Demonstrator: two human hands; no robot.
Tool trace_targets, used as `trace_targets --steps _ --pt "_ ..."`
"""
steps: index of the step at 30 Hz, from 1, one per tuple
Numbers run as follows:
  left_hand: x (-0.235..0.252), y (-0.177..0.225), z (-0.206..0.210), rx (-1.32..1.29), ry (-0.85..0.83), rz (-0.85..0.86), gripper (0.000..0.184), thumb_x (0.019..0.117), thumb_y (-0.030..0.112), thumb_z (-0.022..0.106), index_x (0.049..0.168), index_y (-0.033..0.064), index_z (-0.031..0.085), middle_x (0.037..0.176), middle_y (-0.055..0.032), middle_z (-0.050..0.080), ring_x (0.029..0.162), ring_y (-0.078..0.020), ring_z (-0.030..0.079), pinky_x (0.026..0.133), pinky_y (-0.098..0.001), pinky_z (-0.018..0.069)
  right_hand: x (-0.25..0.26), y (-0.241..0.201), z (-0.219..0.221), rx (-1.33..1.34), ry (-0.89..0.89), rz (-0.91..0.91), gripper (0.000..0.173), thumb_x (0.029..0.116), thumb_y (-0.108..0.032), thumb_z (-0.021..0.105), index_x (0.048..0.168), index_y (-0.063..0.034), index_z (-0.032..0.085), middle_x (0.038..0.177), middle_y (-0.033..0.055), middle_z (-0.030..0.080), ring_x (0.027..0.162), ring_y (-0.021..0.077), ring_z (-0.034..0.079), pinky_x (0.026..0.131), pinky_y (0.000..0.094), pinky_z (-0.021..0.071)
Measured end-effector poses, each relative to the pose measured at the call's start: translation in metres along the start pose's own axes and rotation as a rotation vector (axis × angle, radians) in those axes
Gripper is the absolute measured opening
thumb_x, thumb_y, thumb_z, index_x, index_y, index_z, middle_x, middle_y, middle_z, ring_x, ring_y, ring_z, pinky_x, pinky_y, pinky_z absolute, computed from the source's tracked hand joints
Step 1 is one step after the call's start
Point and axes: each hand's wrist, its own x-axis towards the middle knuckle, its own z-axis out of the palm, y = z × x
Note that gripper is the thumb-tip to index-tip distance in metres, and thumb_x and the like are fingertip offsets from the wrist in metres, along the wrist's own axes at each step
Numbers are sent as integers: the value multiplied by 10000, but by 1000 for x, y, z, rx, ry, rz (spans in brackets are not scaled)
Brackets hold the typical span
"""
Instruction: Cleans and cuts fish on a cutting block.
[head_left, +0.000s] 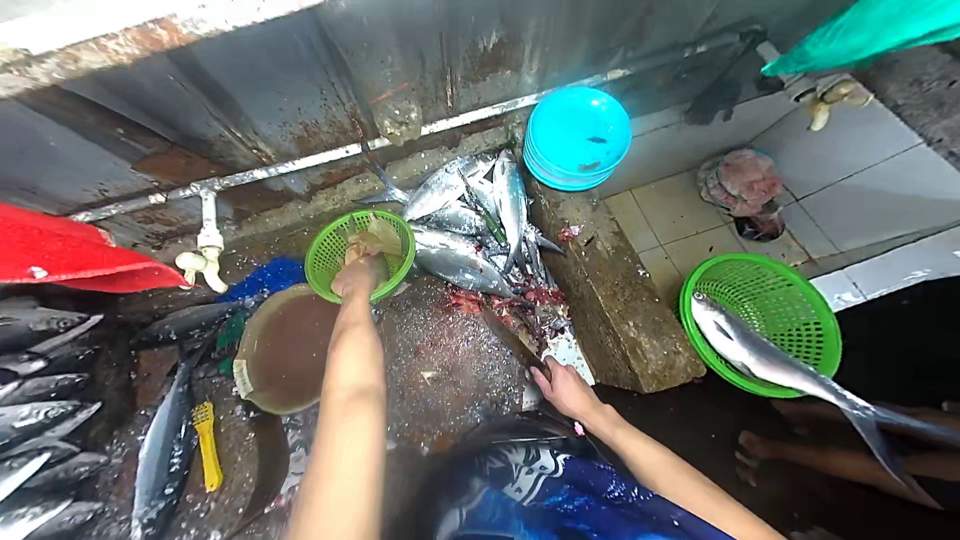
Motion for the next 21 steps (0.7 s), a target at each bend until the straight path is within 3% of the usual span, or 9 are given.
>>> trace_targets --steps 3,6,8,10,12,16,19,21 --pt "29 1 22 -120 -14 -67 773 814 626 714 1294 22 660 1343 -263 627 1267 -440 588 1009 -697 449 -4 -9 -5 6 -29 59 604 1042 -589 387 1280 -74 592 971 192 715 949 382 724 813 584 579" --pt "18 16 10 -174 -85 -43 655 941 518 649 1354 10 624 1408 -225 602 1332 -364 566 1094 -581 448 -11 -13 -3 13 -26 118 632 1047 -592 380 1357 -71 560 1047 220 713 1001 412 717 838 607 575" --pt "21 21 10 -339 -68 -78 670 898 437 740 1370 -16 595 1406 -227 599 1325 -344 571 1110 -529 447 -11 -16 -1 -16 -21 128 653 1049 -600 355 1379 -68 540 1090 233 703 1031 428 707 846 615 573" --pt "28 20 16 -467 -30 -99 800 737 312 890 1376 -42 563 1393 -259 587 1313 -380 561 1096 -550 450 -11 -20 -2 -32 -14 115 650 1051 -593 347 1366 -59 542 1089 234 705 1034 432 704 850 619 569" --pt "46 15 31 -423 -4 -87 901 643 273 923 1395 -45 542 1407 -289 564 1313 -434 545 1085 -620 448 -12 -22 -8 -27 -19 98 630 1051 -578 354 1343 -57 553 1055 223 711 1011 423 710 838 621 568" --pt "31 7 -6 -120 116 -56 891 690 304 853 1392 -108 491 1372 -354 552 1261 -504 566 987 -696 483 -15 -30 -23 20 -57 90 625 1025 -611 422 1284 -68 591 1032 203 703 990 397 707 831 621 561" --pt "25 -11 -48 19 194 -17 697 665 331 864 1163 -103 641 1255 -347 626 1192 -518 603 914 -735 483 -21 -35 -26 91 -99 -83 572 1020 -586 468 1231 -70 597 948 167 684 909 345 697 809 580 556" --pt "8 -34 -78 -27 170 36 711 668 354 870 1153 -111 640 1241 -381 611 1203 -563 572 918 -780 441 -22 -30 -16 134 -175 -242 563 1026 -572 486 1257 -70 589 965 164 680 914 331 687 835 575 548"
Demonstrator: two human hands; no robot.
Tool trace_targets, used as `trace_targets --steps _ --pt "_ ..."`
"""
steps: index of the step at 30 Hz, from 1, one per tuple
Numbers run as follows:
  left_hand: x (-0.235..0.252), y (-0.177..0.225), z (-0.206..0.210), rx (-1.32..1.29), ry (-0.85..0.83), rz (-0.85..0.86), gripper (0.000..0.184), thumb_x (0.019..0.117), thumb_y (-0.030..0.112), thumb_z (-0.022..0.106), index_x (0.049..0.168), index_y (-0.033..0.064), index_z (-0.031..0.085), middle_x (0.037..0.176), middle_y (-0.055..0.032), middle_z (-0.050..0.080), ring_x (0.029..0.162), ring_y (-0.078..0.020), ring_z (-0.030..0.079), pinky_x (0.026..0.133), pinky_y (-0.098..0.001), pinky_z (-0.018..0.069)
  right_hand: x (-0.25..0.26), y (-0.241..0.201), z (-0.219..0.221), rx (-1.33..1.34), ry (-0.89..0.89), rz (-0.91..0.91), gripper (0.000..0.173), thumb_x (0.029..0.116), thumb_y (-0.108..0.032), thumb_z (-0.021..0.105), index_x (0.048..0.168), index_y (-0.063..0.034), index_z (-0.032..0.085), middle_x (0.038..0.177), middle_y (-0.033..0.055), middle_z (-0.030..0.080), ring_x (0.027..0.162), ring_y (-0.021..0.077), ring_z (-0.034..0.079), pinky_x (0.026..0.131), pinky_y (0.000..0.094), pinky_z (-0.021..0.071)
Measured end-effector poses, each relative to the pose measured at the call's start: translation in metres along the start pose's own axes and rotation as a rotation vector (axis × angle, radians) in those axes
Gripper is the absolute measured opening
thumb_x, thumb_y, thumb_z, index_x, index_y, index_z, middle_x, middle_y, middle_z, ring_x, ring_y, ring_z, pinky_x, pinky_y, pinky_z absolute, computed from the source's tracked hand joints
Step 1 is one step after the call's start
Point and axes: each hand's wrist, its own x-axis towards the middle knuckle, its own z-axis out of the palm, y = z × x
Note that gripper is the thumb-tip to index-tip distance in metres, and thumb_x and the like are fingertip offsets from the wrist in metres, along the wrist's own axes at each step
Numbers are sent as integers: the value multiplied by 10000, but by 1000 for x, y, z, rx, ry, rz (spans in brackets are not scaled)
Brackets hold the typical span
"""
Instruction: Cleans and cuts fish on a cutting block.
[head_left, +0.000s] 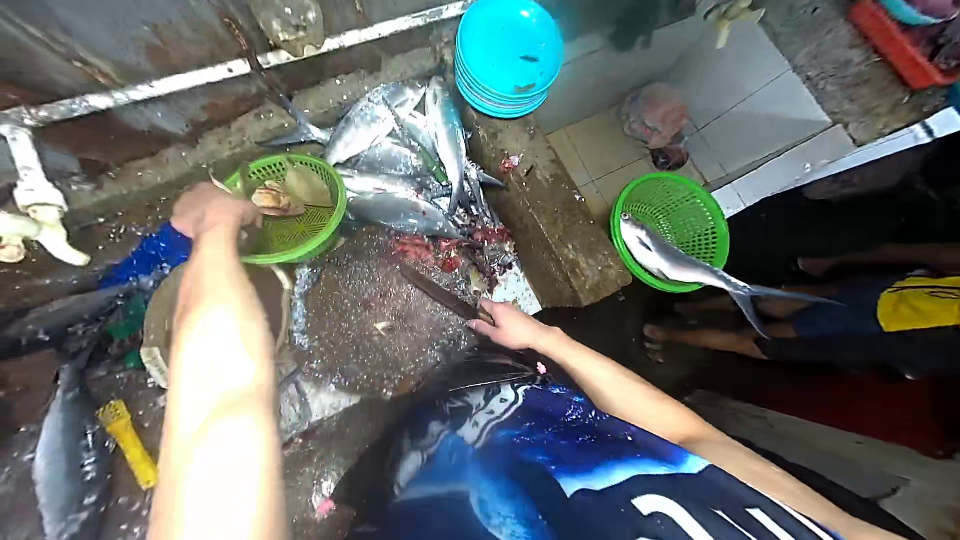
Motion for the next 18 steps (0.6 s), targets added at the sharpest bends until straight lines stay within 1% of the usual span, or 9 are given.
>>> trace_targets --steps 3,6,8,10,12,13,14,16,18 --pt "-56 -44 -34 -278 -5 116 797 698 354 878 1291 -79 569 1280 -402 566 1222 -588 534 953 -810 409 -3 24 7 12 -114 -75 547 1014 -541 554 1212 -40 650 1044 196 687 997 345 674 919 595 519" --pt "-149 -73 -29 -650 -75 282 794 781 214 884 1461 88 494 1371 -235 591 1264 -390 582 1040 -661 469 -16 59 7 71 0 44 483 1026 -466 559 1156 -16 676 1008 200 685 961 338 673 903 579 520" --pt "-202 -83 9 -878 -288 328 751 813 70 828 1476 127 481 1296 -153 647 1115 -269 663 930 -540 567 -26 64 0 145 164 196 480 1040 -451 551 1154 -2 678 997 207 687 957 343 675 900 575 524" --pt "-228 -87 72 -1025 -622 342 682 817 6 769 1437 125 511 1172 -105 709 967 -198 717 823 -432 626 -36 42 -17 145 305 273 483 1030 -470 568 1119 -5 663 931 205 679 893 360 680 834 594 541" --pt "-242 -81 133 -1031 -923 334 626 832 23 761 1419 83 551 1184 -118 725 1008 -214 725 882 -424 620 -50 5 -37 176 481 161 451 1028 -476 583 1144 -46 651 833 165 660 734 322 664 691 563 561" --pt "-247 -76 156 -979 -999 319 582 831 37 788 1377 52 587 1185 -135 727 1035 -235 721 916 -444 610 -58 -14 -45 191 589 36 419 1038 -463 568 1189 -78 632 782 123 652 639 270 648 600 507 568" --pt "-251 -71 171 -900 -1021 303 563 813 55 821 1337 37 618 1187 -146 725 1065 -254 713 947 -465 595 -62 -33 -51 208 699 -110 388 1048 -427 554 1233 -90 606 745 82 659 570 214 646 529 445 578" --pt "-263 -65 184 -768 -988 274 584 767 84 871 1301 30 642 1209 -166 714 1119 -290 691 988 -514 565 -61 -58 -46 283 857 -341 398 1058 -348 524 1333 -60 527 736 50 666 534 163 642 477 389 582" --pt "-270 -61 179 -693 -926 284 608 752 97 888 1300 27 633 1215 -181 703 1131 -315 680 988 -547 549 -42 -53 -11 310 872 -411 457 1034 -334 501 1361 -16 476 709 66 640 530 179 629 465 401 565"
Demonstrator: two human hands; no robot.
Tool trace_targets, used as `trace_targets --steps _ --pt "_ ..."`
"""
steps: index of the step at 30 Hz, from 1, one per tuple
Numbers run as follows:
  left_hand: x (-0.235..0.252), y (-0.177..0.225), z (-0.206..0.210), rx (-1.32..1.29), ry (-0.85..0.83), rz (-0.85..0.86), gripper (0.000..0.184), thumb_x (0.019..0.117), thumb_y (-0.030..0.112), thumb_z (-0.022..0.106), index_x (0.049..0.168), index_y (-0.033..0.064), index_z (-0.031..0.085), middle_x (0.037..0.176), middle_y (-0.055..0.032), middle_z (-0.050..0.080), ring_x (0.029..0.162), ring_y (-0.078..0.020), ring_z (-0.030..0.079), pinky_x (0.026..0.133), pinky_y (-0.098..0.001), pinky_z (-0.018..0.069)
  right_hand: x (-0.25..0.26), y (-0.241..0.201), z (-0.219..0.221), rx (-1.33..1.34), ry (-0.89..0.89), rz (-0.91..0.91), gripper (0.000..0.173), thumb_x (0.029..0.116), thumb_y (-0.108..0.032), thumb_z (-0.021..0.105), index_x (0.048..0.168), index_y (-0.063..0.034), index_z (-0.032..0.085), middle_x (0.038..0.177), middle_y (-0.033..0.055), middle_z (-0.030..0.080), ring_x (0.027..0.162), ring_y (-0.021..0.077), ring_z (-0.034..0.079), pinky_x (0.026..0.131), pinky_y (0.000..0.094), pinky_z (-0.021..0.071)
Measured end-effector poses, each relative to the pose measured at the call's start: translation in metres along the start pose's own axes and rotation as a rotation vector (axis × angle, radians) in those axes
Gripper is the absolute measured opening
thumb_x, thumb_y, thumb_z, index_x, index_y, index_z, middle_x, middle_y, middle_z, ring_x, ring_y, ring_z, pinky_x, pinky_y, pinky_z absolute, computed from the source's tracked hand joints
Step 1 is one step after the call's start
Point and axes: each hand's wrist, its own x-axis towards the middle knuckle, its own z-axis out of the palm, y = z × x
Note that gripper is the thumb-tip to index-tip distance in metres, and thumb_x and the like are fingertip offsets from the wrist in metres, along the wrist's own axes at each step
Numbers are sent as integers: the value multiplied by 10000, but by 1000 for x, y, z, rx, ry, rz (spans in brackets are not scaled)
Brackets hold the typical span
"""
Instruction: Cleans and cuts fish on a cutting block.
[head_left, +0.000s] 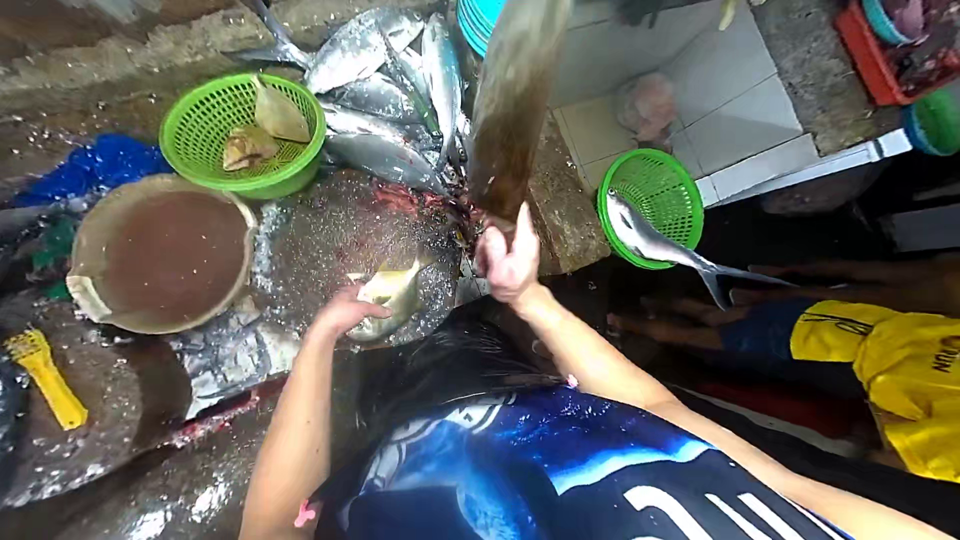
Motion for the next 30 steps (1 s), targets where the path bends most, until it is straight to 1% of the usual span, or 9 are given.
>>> trace_targets --steps 4,6,11,15,18,20,23,26,30 --pt "0 -10 4 159 90 37 681 705 205 935 1310 93 642 1192 -176 711 1123 -343 683 979 -613 540 -39 67 48 -461 -640 346 475 1055 -471 488 1264 -54 577 881 165 700 820 338 722 734 564 591" --pt "-10 -12 13 124 195 55 725 709 256 933 1351 123 623 1216 -174 699 1136 -351 673 972 -631 537 -19 52 43 -445 -726 499 505 1053 -511 487 1192 -46 626 931 190 693 879 363 709 775 598 571" --pt "-6 -16 87 -331 552 3 959 681 215 965 1475 42 457 1340 -240 613 1246 -367 608 1036 -591 514 0 -16 17 -239 -282 183 421 1060 -451 523 1236 -71 564 754 102 622 607 242 628 546 466 541" --pt "6 -14 117 -403 628 -85 1124 663 246 976 1552 36 322 1443 -248 535 1351 -357 529 1104 -553 470 -37 27 60 -301 -222 109 458 1046 -355 541 1342 -10 490 793 134 667 654 261 690 581 465 595" --pt "4 -12 118 -401 624 -49 1012 693 224 958 1503 46 377 1376 -234 584 1300 -343 570 1075 -551 491 -38 54 77 -511 -660 464 473 1052 -468 491 1268 -51 551 944 197 698 882 381 720 742 592 579" --pt "-1 -18 104 -357 507 7 964 713 204 940 1497 60 397 1362 -224 598 1278 -337 589 1061 -558 503 -27 59 65 -482 -727 516 490 1040 -505 507 1225 -61 601 959 213 696 885 401 708 731 625 561" --pt "-13 -32 57 -136 224 48 786 728 222 916 1419 93 565 1273 -185 679 1175 -326 665 1007 -582 543 -15 62 40 -462 -616 549 536 1022 -554 518 1209 -60 607 944 220 691 827 406 704 681 631 561" --pt "-15 -33 27 72 307 16 559 733 306 932 1213 115 718 1156 -194 720 1107 -380 681 961 -660 523 9 35 15 -368 -450 490 586 1041 -586 473 1177 -35 621 882 194 669 777 360 686 690 593 562" --pt "-4 -32 17 141 398 -10 649 684 373 958 1224 110 713 1180 -220 704 1145 -415 656 976 -691 499 10 13 25 -98 -126 115 414 1062 -425 503 1215 -52 596 729 61 639 599 190 645 580 435 573"
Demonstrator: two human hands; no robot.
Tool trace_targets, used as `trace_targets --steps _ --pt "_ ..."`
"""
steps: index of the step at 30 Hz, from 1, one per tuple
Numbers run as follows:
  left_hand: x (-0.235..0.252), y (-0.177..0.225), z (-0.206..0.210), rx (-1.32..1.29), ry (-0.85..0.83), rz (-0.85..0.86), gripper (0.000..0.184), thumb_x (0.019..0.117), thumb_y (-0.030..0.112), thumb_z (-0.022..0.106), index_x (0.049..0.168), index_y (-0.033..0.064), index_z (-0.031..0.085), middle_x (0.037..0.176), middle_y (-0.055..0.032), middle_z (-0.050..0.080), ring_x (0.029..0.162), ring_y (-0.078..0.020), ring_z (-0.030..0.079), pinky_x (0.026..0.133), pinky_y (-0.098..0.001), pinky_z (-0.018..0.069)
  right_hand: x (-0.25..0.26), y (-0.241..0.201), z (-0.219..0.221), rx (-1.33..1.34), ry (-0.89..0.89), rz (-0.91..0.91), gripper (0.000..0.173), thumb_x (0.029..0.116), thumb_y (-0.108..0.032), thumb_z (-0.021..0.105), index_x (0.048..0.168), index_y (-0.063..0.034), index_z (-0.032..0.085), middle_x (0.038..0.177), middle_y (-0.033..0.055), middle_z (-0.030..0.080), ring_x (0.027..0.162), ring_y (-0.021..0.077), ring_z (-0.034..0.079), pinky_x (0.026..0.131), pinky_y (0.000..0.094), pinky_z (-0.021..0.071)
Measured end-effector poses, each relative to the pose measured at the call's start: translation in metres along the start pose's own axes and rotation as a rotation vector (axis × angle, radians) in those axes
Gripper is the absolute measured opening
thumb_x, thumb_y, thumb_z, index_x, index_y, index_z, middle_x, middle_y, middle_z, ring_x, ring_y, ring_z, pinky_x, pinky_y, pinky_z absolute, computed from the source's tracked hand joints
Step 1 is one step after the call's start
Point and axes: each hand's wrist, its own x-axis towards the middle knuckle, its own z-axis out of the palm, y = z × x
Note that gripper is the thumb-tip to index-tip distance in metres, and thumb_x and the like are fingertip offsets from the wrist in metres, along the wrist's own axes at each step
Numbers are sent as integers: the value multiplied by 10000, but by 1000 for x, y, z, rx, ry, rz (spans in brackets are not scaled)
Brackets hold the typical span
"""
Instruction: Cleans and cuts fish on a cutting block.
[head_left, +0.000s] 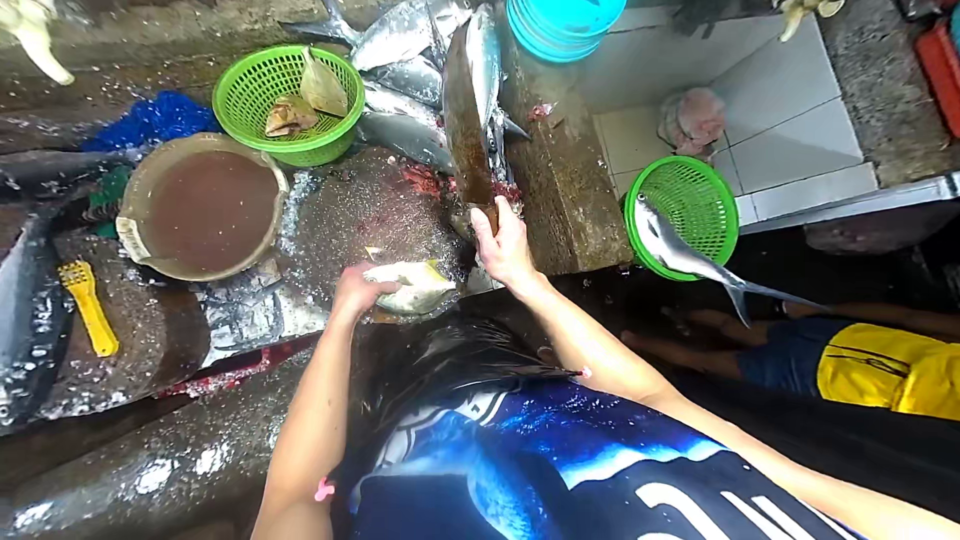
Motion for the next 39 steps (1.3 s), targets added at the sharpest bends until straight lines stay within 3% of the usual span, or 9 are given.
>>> trace_targets --steps 2,7,11,15,18,27,32,36,39 --pt "3 2 3 17 5 10 661 685 388 954 1229 105 709 1173 -219 707 1137 -411 661 971 -686 505 -29 11 18 -37 -69 -13 396 1062 -356 504 1296 -37 525 724 83 632 579 208 645 545 438 579" --pt "2 3 2 -6 15 -7 649 697 363 952 1233 96 700 1173 -212 708 1143 -399 662 983 -668 504 -46 57 44 -535 -627 281 515 1046 -528 465 1237 -65 584 926 180 706 885 384 725 739 594 581" --pt "3 -12 2 -200 39 -45 584 710 280 948 1210 90 714 1143 -195 725 1077 -353 698 949 -618 546 -40 71 23 -515 -491 311 511 1033 -536 503 1196 -64 608 872 191 696 814 390 718 678 607 573" --pt "0 -13 -7 -697 190 -175 396 808 182 860 1167 89 721 962 -112 736 693 -170 658 568 -331 540 -28 78 -3 -352 -369 443 582 1029 -595 482 1171 -46 617 894 209 681 811 396 702 692 621 560" --pt "-9 -3 8 -897 290 -165 450 855 138 828 1250 46 635 1081 -175 711 832 -270 706 684 -440 609 -27 65 -12 -214 -284 411 525 1039 -569 458 1166 -84 612 836 160 654 708 330 666 620 568 537" --pt "-23 27 80 -682 259 -220 912 720 189 953 1421 43 389 1199 -274 634 859 -361 743 667 -523 659 -13 -16 15 25 1 -121 376 1071 -323 496 1311 -34 495 681 58 612 518 181 615 478 412 558" --pt "-23 26 83 -642 231 -234 997 727 271 954 1489 73 342 1191 -270 638 794 -339 746 639 -505 661 -23 30 69 -475 -604 186 435 1064 -435 434 1262 -59 529 899 164 694 852 363 725 723 568 587" --pt "-38 18 58 -246 -28 -230 612 890 526 767 1140 -16 633 819 -119 740 633 -212 730 615 -392 638 -7 27 52 -495 -616 329 457 1057 -484 451 1220 -78 584 952 187 701 907 385 719 738 598 574" --pt "-55 5 47 334 184 154 418 934 403 705 1241 120 691 1124 -123 728 1083 -313 689 932 -555 551 -3 41 31 -459 -472 355 475 1064 -475 457 1275 -63 562 941 198 697 890 392 717 745 601 574"
